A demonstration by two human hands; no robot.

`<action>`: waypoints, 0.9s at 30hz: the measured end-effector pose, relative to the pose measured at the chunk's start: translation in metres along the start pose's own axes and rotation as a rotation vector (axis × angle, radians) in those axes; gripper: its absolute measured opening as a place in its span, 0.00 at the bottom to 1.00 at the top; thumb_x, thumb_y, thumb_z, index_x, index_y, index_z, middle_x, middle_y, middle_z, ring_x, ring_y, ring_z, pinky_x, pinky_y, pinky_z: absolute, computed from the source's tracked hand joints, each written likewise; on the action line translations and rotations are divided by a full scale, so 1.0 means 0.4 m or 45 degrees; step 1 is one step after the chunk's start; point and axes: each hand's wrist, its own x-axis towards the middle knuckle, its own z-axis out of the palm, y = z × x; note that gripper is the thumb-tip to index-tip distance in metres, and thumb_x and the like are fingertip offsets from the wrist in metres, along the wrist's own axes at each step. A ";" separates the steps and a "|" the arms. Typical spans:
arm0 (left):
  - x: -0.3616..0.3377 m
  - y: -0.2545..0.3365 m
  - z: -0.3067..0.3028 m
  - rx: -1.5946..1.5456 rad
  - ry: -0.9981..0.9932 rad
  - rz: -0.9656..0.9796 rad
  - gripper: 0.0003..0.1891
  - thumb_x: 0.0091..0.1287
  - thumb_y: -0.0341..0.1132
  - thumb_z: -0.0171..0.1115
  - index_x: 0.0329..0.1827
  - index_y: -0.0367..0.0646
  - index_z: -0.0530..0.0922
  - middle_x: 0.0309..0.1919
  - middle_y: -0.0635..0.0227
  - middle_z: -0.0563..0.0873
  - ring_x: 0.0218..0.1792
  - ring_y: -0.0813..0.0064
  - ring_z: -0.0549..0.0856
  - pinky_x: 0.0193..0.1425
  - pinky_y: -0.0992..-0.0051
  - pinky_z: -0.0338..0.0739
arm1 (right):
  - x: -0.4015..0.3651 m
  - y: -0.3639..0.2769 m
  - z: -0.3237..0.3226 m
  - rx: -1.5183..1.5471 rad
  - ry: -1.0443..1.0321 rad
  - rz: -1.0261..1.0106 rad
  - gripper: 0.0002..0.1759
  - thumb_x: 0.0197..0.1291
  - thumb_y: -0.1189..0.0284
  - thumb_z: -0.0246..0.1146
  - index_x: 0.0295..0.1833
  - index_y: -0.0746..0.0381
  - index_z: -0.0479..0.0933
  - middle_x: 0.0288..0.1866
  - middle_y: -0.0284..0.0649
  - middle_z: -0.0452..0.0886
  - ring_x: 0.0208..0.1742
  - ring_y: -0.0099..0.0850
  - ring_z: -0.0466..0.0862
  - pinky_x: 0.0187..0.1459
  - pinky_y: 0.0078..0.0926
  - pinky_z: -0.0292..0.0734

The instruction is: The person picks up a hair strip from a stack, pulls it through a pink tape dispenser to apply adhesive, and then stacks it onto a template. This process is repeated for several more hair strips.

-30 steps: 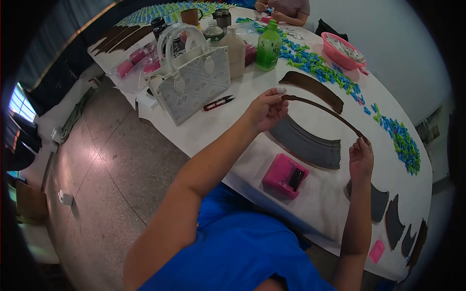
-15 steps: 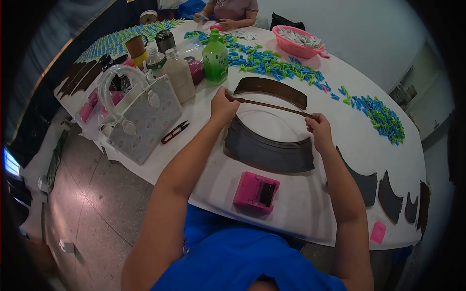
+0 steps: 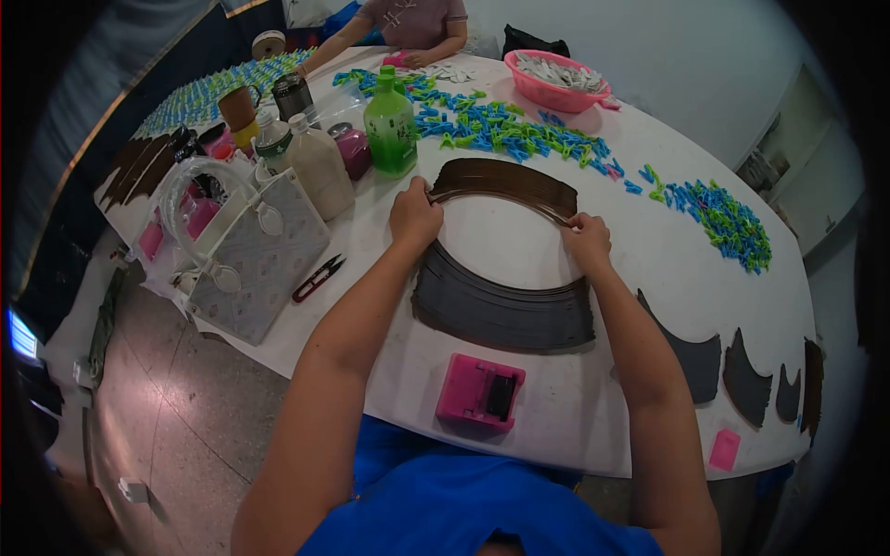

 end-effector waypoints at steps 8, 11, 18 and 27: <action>-0.006 0.006 -0.004 0.001 0.009 -0.007 0.15 0.62 0.32 0.68 0.51 0.44 0.79 0.39 0.58 0.88 0.48 0.51 0.87 0.51 0.51 0.81 | 0.005 -0.019 -0.001 -0.082 -0.027 0.090 0.10 0.60 0.57 0.71 0.46 0.45 0.89 0.54 0.40 0.82 0.61 0.47 0.82 0.62 0.52 0.78; -0.012 0.006 -0.007 0.006 0.064 0.004 0.17 0.62 0.33 0.69 0.53 0.40 0.78 0.45 0.55 0.88 0.53 0.49 0.85 0.56 0.52 0.80 | 0.003 -0.026 -0.004 -0.086 -0.039 0.108 0.11 0.60 0.57 0.71 0.47 0.44 0.89 0.55 0.40 0.81 0.62 0.46 0.81 0.63 0.52 0.77; -0.008 0.012 -0.005 0.012 0.148 -0.056 0.23 0.62 0.34 0.71 0.58 0.36 0.75 0.55 0.47 0.84 0.60 0.44 0.82 0.64 0.52 0.78 | 0.006 -0.023 -0.003 -0.071 -0.042 0.132 0.11 0.61 0.56 0.70 0.47 0.44 0.89 0.55 0.39 0.81 0.62 0.46 0.81 0.63 0.52 0.76; -0.007 0.025 -0.009 0.014 0.144 -0.130 0.25 0.64 0.34 0.72 0.61 0.35 0.74 0.57 0.45 0.84 0.61 0.43 0.83 0.65 0.51 0.78 | 0.006 -0.026 -0.002 -0.087 -0.030 0.158 0.11 0.60 0.56 0.70 0.47 0.44 0.88 0.55 0.39 0.81 0.61 0.45 0.81 0.63 0.51 0.76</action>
